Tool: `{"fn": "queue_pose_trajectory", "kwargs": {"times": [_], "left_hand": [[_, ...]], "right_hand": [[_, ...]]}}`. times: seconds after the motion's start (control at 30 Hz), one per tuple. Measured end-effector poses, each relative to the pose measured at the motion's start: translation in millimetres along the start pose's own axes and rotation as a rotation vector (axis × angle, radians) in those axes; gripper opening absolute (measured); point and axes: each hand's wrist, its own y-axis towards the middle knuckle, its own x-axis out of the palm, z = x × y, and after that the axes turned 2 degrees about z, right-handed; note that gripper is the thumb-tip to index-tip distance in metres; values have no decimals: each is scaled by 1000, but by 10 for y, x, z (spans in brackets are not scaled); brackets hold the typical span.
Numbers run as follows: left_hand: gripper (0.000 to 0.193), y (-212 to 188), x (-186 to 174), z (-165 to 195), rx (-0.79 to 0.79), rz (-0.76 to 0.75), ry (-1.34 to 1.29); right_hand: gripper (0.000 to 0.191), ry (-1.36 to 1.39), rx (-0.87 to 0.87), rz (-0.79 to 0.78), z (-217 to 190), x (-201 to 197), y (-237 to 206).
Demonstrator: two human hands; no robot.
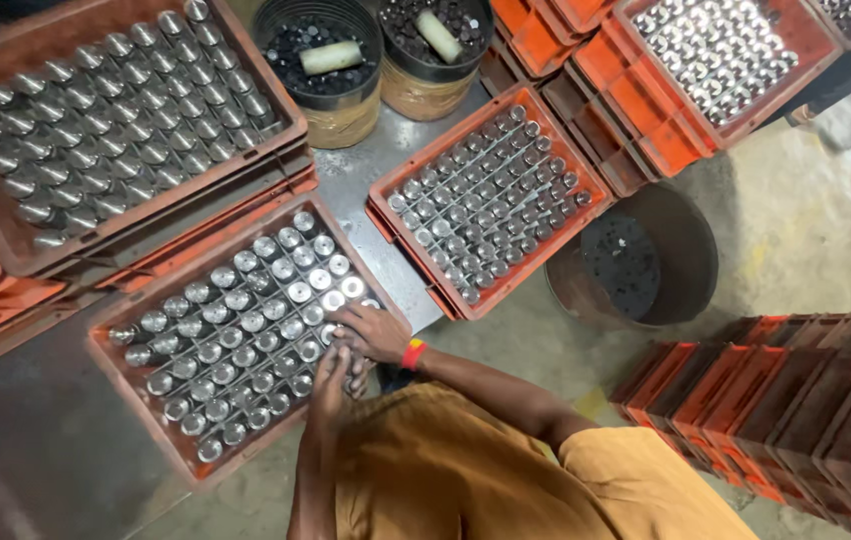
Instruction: The person stands at a work table with orange crates holding trays of small metal cups. They place small dark components into the cups one at a time, then use a handheld cylindrical roller to press across the tray of cups, reposition the trays, and continue filling and pressing rows of cups.
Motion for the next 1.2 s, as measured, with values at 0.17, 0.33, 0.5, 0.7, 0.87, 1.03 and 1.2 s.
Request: {"fn": "queue_pose_trajectory", "kwargs": {"times": [0.17,0.33,0.5,0.7,0.87,1.03,1.2], "left_hand": [[22,20,222,-129,-31,6,-164],[21,-7,335,-155,17,-46,-198],[23,-161,288,-181,27,-24,-246],[27,-226,271,-208,18,-27,-226],[28,-354,278,-213,13,80,-263],[27,-366,228,-188,34,87,-238],[28,-333,177,-143,43,64,-251]], "right_hand": [[38,110,74,36,11,-85,-26],[32,170,69,13,16,-109,-8],[29,208,15,61,-66,-77,-20],[30,194,16,58,-86,-88,-16],[31,200,76,38,-76,-44,-19],[33,193,112,-7,-64,-47,-37],[34,213,118,10,-49,-61,-51]]}}
